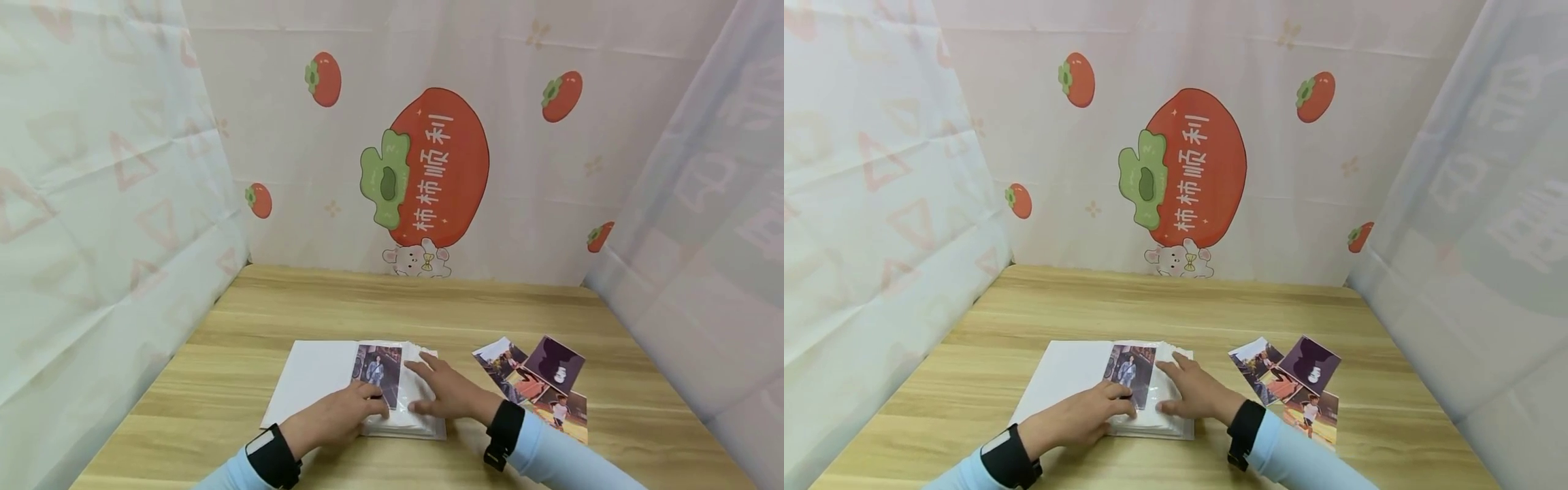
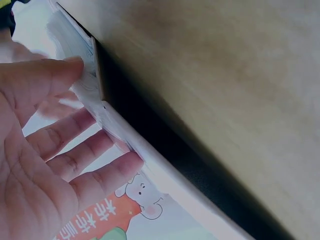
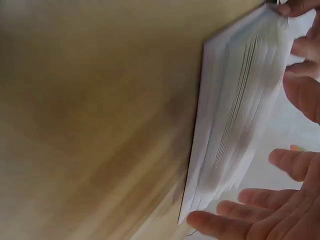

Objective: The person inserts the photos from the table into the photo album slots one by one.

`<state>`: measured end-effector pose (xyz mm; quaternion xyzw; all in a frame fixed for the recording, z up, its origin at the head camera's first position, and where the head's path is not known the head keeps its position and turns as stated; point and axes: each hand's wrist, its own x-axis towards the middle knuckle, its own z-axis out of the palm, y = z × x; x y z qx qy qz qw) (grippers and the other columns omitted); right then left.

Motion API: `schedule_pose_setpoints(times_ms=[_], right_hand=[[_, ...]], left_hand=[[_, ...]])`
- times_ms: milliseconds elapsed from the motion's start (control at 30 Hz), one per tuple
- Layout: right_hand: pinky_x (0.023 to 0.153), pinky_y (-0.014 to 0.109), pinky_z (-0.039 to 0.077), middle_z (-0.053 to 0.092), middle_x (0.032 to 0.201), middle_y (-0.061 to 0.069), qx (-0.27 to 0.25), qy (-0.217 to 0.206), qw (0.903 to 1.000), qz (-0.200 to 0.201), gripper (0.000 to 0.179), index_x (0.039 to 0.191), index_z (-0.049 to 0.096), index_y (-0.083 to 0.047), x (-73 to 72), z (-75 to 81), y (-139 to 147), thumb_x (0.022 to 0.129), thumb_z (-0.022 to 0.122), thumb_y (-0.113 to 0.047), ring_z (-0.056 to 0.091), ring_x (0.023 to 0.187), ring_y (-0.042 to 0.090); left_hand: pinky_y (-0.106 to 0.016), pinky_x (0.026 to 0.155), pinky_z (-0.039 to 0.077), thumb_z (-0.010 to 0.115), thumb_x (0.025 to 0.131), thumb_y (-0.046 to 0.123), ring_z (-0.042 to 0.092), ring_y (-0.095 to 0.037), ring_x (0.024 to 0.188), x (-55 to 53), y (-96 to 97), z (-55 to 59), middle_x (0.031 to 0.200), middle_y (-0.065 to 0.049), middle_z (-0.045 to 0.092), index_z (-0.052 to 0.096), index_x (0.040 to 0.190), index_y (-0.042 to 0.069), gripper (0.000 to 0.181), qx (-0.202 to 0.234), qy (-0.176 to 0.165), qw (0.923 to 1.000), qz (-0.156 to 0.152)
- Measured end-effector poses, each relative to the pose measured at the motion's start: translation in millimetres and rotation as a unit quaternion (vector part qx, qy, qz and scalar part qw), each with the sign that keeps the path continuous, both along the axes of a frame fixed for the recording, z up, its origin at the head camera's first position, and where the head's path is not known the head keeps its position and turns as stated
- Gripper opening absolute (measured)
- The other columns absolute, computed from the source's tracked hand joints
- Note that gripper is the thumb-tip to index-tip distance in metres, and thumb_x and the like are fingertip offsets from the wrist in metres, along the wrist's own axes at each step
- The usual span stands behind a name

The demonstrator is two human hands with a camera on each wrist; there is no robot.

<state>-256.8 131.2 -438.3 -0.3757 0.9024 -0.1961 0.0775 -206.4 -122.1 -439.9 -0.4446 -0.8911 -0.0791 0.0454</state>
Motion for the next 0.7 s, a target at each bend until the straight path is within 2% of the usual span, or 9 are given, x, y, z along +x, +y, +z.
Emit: schedule_pose_setpoints(times_ms=[167, 267, 533, 700], right_hand=[[0.094, 0.054, 0.035, 0.028, 0.143, 0.025, 0.031, -0.025, 0.9989, -0.026, 0.079, 0.143, 0.035, -0.01, 15.2, -2.5, 7, 0.081, 0.065, -0.05, 0.034, 0.125, 0.042], [0.094, 0.052, 0.036, 0.031, 0.142, 0.024, 0.047, -0.031, 0.9982, -0.021, 0.078, 0.142, 0.037, -0.01, 19.4, -6.3, 8, 0.082, 0.063, -0.052, 0.036, 0.124, 0.041], [0.093, 0.05, 0.037, 0.033, 0.142, 0.021, 0.071, -0.013, 0.9971, -0.026, 0.078, 0.141, 0.041, -0.012, 19.2, -9.0, 6, 0.081, 0.06, -0.058, 0.038, 0.123, 0.04], [0.093, 0.05, 0.038, 0.033, 0.142, 0.022, 0.07, -0.012, 0.9971, -0.026, 0.078, 0.141, 0.041, -0.011, 18.7, -8.4, 8, 0.081, 0.06, -0.057, 0.039, 0.123, 0.04]], left_hand=[[-0.03, 0.082, 0.045, 0.071, 0.069, 0.002, 0.051, -0.018, 0.097, -0.5, 0.0, -0.5, 0.111, -0.002, 0.055, 0.064, 0.103, 0.022, 0.04, 0.008, 0.0, 1.0, -0.001], [-0.03, 0.082, 0.045, 0.07, 0.069, 0.002, 0.051, -0.018, 0.096, 1.1, 0.0, -2.0, 0.11, -0.002, 0.056, 0.065, 0.102, 0.022, 0.039, 0.01, -0.006, 0.9999, 0.002], [-0.03, 0.084, 0.044, 0.071, 0.074, 0.007, 0.051, -0.018, 0.099, -0.9, 1.2, -2.9, 0.113, -0.001, 0.056, 0.065, 0.103, 0.023, 0.034, 0.001, -0.02, 0.9997, 0.016], [-0.03, 0.084, 0.044, 0.071, 0.077, 0.01, 0.051, -0.018, 0.099, -3.0, 2.2, -1.5, 0.112, -0.002, 0.057, 0.065, 0.102, 0.022, 0.029, 0.004, -0.019, 0.9997, 0.012]])
